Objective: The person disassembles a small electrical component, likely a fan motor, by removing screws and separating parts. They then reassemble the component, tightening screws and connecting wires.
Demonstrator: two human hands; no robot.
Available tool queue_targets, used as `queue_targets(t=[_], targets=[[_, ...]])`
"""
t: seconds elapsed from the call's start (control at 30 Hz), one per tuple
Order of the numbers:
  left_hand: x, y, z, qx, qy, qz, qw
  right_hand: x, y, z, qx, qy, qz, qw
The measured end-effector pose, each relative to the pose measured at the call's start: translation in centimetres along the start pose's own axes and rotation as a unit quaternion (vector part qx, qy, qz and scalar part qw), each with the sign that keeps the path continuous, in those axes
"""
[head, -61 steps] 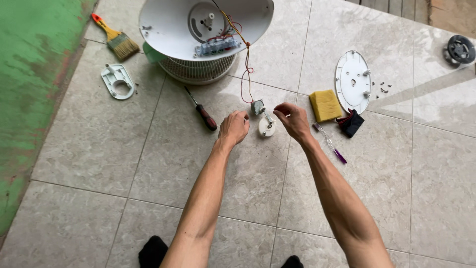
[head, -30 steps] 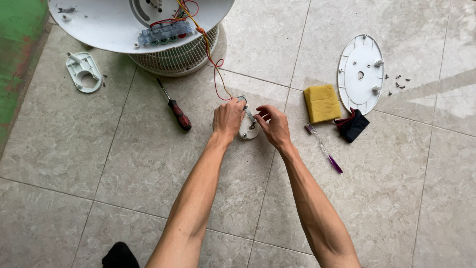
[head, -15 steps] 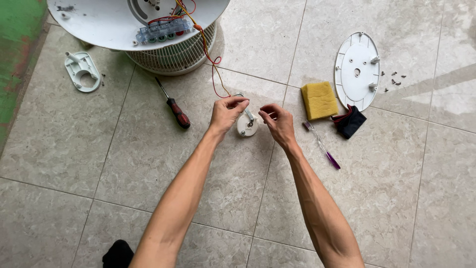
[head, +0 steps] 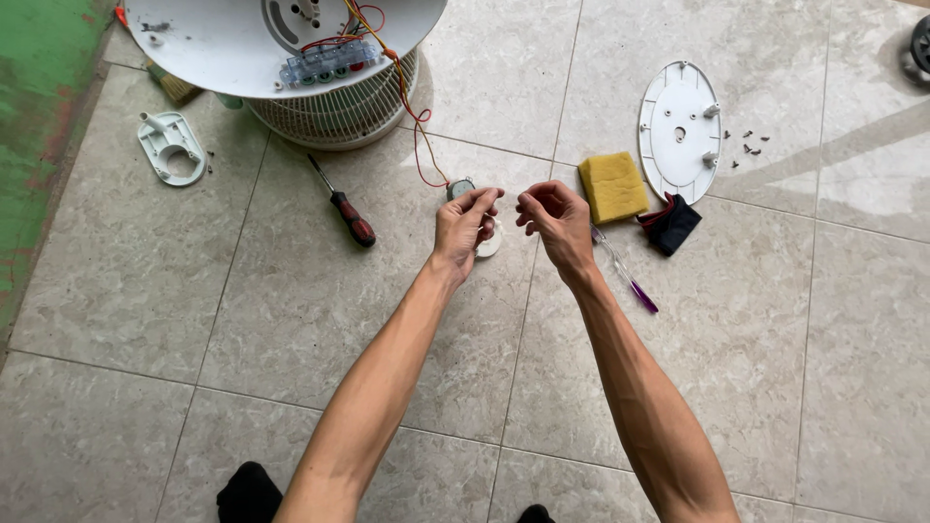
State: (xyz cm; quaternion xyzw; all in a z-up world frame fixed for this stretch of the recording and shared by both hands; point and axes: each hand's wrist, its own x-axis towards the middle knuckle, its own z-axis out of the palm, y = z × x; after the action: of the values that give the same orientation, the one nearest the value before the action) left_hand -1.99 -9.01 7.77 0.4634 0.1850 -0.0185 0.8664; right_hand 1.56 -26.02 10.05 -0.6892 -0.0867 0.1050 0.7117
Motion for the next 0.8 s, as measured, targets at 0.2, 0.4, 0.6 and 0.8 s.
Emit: queue_targets(t=[0.2,0.4,0.6,0.8], targets=[[1.5,-2.5,-1.6,0.26,0.009,0.045,0.964,-0.3,3.3,-4.9,-0.134,0.074,0.009,0.988],[1.8,-4.5,-1.6,0.466,-0.01,0.111,0.878,-2.8,7.2,-10.6,-0.173,0.181,0.097,0.963],[1.8,-6.2,0.7,0.541,-0.075,0.129,0.828,-4.0,9.9,-12.3,-0.214,0.142,0.04,0.966],[3.0,-8.7,4.3,0.608,-0.087,0.178,0.769,-3.8,9.7,-10.4,-0.285,0.124,0.029,0.95]])
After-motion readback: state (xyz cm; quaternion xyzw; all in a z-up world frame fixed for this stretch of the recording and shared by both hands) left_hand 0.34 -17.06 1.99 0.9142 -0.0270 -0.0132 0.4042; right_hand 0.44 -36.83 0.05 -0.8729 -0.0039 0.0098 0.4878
